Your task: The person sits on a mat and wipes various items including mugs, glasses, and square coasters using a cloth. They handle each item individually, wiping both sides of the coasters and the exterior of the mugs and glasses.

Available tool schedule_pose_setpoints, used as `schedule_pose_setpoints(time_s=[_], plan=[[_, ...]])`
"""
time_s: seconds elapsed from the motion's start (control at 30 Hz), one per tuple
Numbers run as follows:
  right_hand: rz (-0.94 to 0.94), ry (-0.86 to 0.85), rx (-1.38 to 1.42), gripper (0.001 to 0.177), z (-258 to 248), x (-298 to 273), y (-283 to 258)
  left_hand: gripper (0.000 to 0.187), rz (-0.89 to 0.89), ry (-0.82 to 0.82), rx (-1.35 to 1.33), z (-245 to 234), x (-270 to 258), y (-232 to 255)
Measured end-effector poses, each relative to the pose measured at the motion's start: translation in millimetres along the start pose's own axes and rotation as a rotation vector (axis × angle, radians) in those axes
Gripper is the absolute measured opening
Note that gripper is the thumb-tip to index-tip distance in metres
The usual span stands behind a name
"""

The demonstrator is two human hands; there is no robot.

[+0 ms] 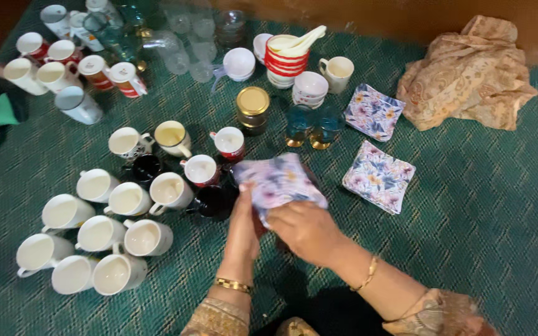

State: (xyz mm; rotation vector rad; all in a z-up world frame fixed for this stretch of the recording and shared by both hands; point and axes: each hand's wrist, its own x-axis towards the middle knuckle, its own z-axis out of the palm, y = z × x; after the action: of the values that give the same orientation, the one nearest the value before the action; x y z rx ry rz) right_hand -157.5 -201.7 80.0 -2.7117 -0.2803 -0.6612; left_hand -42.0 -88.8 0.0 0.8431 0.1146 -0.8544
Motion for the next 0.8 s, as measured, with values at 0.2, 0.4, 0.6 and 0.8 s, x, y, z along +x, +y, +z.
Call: schedule_pose_setpoints(time_s=[0.2, 0.4, 0.6, 0.8], plan=[[0.119, 0.126, -0.058, 0.045, 32, 12, -9, 0.046, 0.255, 0.143, -0.010, -29, -16, 44], [0.750, -0.275, -0.239, 0.093, 74, -4, 27, 0.050, 0.466, 0.209, -0.009, -32, -40, 71], [1.035, -0.379, -0.207, 0.046, 93, -30, 64, 0.059, 0.388, 0.212, -0.028, -36, -39, 68], [1.115, 0.404, 0.853, 0.033, 46, -16, 63, 0.066, 0.378, 0.238, 0.196, -45, -31, 49]])
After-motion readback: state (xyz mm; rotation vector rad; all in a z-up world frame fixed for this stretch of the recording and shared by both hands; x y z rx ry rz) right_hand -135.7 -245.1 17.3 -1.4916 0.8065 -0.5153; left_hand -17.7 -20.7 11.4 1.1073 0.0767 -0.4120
